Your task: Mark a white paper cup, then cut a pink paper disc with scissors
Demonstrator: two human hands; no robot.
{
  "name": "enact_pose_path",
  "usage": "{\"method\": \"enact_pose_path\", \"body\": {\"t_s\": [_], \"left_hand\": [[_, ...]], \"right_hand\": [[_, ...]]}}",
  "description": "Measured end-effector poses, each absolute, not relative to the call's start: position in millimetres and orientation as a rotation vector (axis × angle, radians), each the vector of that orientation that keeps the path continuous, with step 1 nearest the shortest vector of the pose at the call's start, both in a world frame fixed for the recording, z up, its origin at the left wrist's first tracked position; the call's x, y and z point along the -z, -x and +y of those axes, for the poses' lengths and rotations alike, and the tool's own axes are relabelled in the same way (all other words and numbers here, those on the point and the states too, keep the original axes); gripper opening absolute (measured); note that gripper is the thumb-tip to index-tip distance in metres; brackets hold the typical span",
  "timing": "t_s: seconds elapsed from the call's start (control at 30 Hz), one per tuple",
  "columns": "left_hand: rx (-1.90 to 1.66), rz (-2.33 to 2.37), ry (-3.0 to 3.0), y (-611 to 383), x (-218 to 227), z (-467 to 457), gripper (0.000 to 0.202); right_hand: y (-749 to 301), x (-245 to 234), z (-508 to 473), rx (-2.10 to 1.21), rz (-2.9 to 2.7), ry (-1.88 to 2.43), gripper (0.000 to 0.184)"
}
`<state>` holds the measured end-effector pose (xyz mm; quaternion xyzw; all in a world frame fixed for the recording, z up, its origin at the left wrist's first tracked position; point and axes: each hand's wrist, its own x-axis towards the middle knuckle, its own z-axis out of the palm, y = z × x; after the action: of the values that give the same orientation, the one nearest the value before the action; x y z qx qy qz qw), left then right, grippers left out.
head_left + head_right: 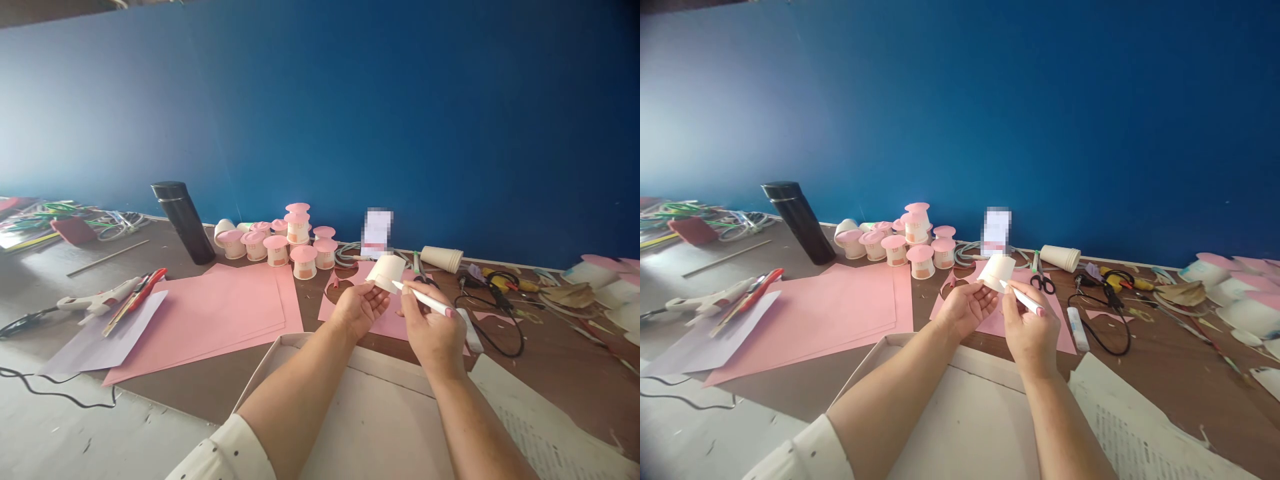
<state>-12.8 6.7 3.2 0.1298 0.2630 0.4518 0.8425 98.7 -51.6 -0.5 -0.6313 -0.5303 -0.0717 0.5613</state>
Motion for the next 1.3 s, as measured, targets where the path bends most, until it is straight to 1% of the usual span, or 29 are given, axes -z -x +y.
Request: {"method": "enact_pose_path", "body": {"t_s": [0.83,1.1,1.3], "left_hand": [[-0.905,0.484,-0.38,15.2,1.1,8.0,0.013],[-0.944,0.476,-0.473,11.8,0.9,3.3,0.025],[-1.009,0.471,-0.446,7.4,1.7,3.8,0.015]], "right_hand": [[-98.9,-0.4,-51.8,0.176,-1.256,1.497,0.024],[-99.5,1.2,-50.8,0.172,-1.254,1.504,0.023],[-98.4,2.4,-51.7,0.172,-1.252,1.502,0.025]]}}
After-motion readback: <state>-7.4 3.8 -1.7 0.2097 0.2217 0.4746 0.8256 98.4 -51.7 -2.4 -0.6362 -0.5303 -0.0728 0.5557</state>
